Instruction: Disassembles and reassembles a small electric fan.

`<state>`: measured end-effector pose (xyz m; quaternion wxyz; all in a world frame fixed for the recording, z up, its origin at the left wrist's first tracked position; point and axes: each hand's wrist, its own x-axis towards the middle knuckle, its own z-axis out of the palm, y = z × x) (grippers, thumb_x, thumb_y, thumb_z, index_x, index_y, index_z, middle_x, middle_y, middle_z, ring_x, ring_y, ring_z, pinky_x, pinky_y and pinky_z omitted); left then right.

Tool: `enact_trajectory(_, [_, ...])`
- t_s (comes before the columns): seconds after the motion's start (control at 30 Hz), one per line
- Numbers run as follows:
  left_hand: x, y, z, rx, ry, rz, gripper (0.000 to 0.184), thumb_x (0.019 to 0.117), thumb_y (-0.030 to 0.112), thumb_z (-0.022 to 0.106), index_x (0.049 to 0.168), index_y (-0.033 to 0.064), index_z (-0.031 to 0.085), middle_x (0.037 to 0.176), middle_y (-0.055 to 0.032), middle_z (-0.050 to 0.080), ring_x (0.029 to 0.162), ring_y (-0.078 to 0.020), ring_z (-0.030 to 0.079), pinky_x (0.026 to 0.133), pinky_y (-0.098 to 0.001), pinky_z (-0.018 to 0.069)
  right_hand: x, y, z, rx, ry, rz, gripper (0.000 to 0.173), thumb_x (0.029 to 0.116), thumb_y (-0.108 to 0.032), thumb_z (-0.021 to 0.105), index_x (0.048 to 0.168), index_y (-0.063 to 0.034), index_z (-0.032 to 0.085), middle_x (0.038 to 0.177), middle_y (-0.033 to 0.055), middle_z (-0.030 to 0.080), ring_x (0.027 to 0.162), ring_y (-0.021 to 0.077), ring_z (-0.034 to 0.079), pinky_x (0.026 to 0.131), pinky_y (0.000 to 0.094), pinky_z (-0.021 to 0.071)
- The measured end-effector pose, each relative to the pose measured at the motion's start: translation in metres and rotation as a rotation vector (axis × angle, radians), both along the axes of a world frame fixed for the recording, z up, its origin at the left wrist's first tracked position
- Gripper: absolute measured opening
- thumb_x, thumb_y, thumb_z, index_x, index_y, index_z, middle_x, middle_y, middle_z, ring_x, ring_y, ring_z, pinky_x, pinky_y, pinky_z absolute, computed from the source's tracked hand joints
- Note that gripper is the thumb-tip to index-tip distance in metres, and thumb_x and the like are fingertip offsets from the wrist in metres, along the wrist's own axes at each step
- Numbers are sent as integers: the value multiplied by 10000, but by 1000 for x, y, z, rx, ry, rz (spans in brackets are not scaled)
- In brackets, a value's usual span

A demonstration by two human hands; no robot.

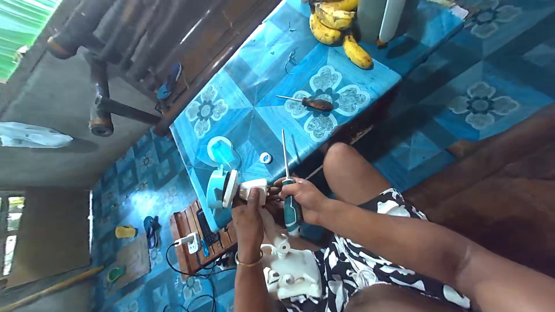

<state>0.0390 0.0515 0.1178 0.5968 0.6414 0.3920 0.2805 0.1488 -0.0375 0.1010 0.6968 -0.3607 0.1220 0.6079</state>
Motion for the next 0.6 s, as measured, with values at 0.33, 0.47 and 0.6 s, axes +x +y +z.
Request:
enact_trajectory(0.33, [-33, 19, -6, -506, -333, 181, 584, 1118, 413, 121, 1046, 55, 575, 837, -86, 714, 456, -109, 583, 413, -251, 527, 71, 79, -14, 73, -687, 96, 225, 920, 114, 504, 1115, 13, 550, 1043, 126, 726, 897, 165, 721, 814, 320, 592])
enact_trajectory(0.47, [-45, 25, -11, -567, -434, 211, 586, 1119, 417, 136, 1025, 56, 587, 819, -91, 718, 451, -114, 587, 409, -253, 526, 81, 101, -25, 4, -1011, 189, 199, 875, 107, 581, 1041, -1, 592, 991, 107, 735, 874, 151, 701, 791, 334, 570])
enact_trajectory(0.6, [-50, 32, -13, -595, -464, 219, 575, 1118, 403, 111, 1041, 59, 566, 818, -100, 709, 455, -120, 585, 412, -250, 521, 78, 104, -25, -64, -1155, 308, 199, 865, 70, 589, 1031, -36, 615, 993, 73, 742, 851, 140, 676, 733, 342, 533])
